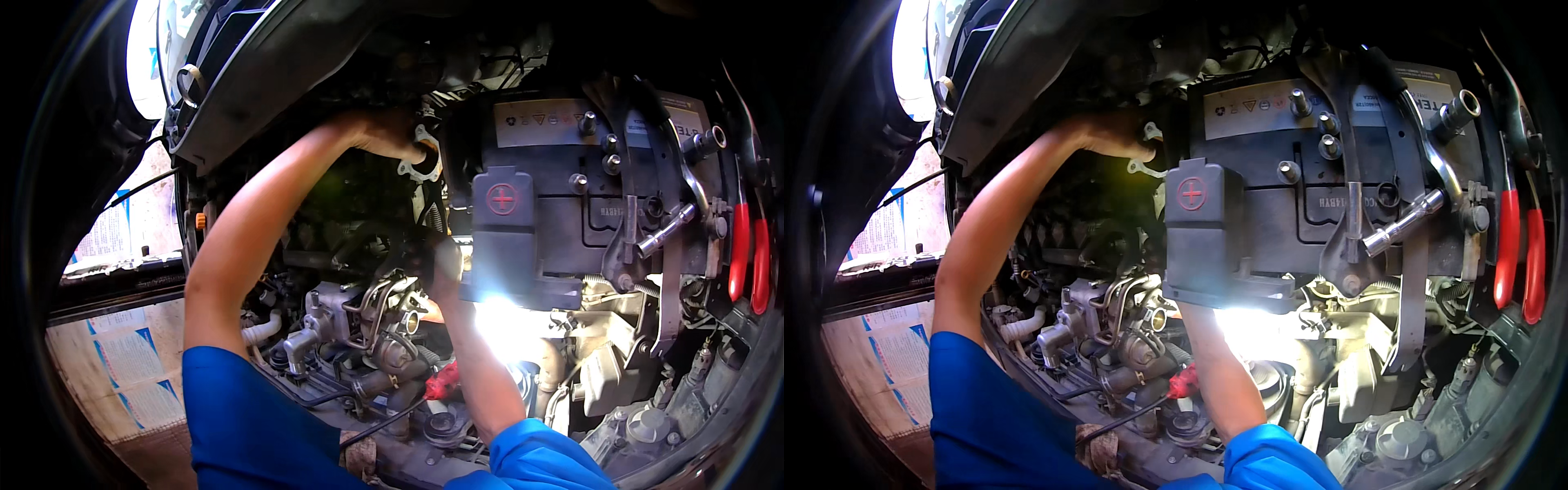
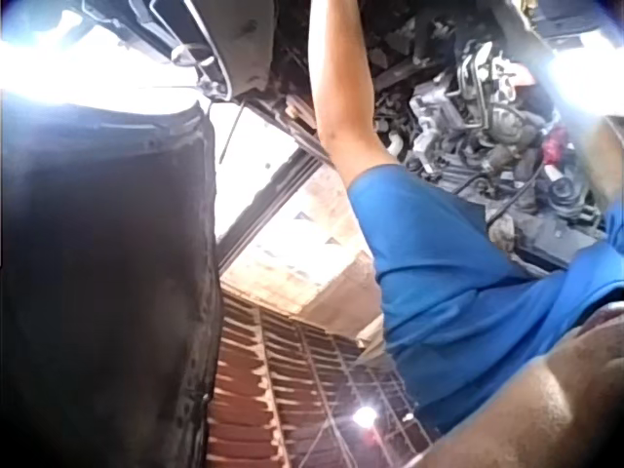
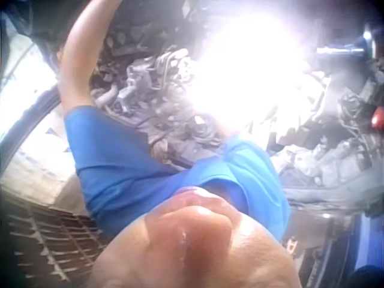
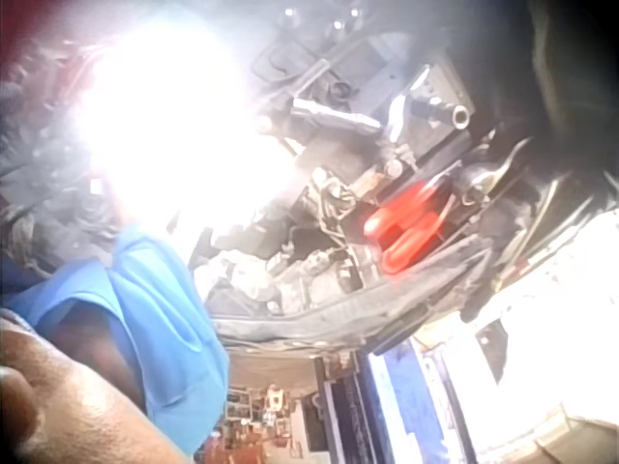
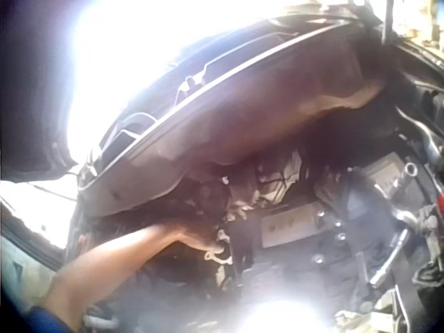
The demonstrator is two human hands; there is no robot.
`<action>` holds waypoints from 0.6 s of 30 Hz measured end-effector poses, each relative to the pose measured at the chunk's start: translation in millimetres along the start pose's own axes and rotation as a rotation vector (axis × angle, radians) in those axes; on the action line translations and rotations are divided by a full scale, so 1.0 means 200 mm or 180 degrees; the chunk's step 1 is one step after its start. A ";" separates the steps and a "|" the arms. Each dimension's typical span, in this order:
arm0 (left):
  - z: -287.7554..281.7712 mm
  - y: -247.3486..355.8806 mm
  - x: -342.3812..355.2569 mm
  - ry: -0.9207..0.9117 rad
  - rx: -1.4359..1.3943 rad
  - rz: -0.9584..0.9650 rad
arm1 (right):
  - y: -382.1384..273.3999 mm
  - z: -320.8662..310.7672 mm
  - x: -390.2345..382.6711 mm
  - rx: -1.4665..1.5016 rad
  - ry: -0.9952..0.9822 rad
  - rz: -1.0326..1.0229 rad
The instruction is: The person works inside an engine compartment, manipulating components by hand and using a wrench to reach and turn parts.
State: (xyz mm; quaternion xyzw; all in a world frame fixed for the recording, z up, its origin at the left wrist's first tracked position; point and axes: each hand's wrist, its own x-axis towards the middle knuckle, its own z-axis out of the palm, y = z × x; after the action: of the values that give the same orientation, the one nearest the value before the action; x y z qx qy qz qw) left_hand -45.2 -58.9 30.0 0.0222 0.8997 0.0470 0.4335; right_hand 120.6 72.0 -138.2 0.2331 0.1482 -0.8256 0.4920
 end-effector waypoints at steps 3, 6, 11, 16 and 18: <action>0.01 -0.05 0.04 -0.0323 0.0105 -0.0147 | -0.01 0.00 0.00 -0.0083 -0.0034 -0.0018; -0.03 0.05 0.07 -0.0510 0.0533 -0.0757 | 0.01 -0.03 -0.01 -0.0107 -0.0027 -0.0055; 0.02 0.19 -0.01 -0.0050 0.0360 -0.0834 | -0.03 -0.14 0.01 -0.0267 0.0012 -0.0224; 0.14 -0.19 -0.05 0.0496 -0.0221 -0.0014 | 0.07 -0.10 0.00 -0.1406 -0.0292 -0.0678; 0.14 -0.24 0.00 0.0529 -0.0130 -0.0137 | 0.04 -0.11 -0.01 -0.2747 -0.0471 -0.1545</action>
State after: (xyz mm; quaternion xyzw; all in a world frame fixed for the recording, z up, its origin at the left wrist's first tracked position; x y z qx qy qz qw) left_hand -23.0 -104.2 8.7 -0.0100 0.9317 0.0577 0.3585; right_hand 133.5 80.3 -155.5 -0.0920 0.4909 -0.7940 0.3466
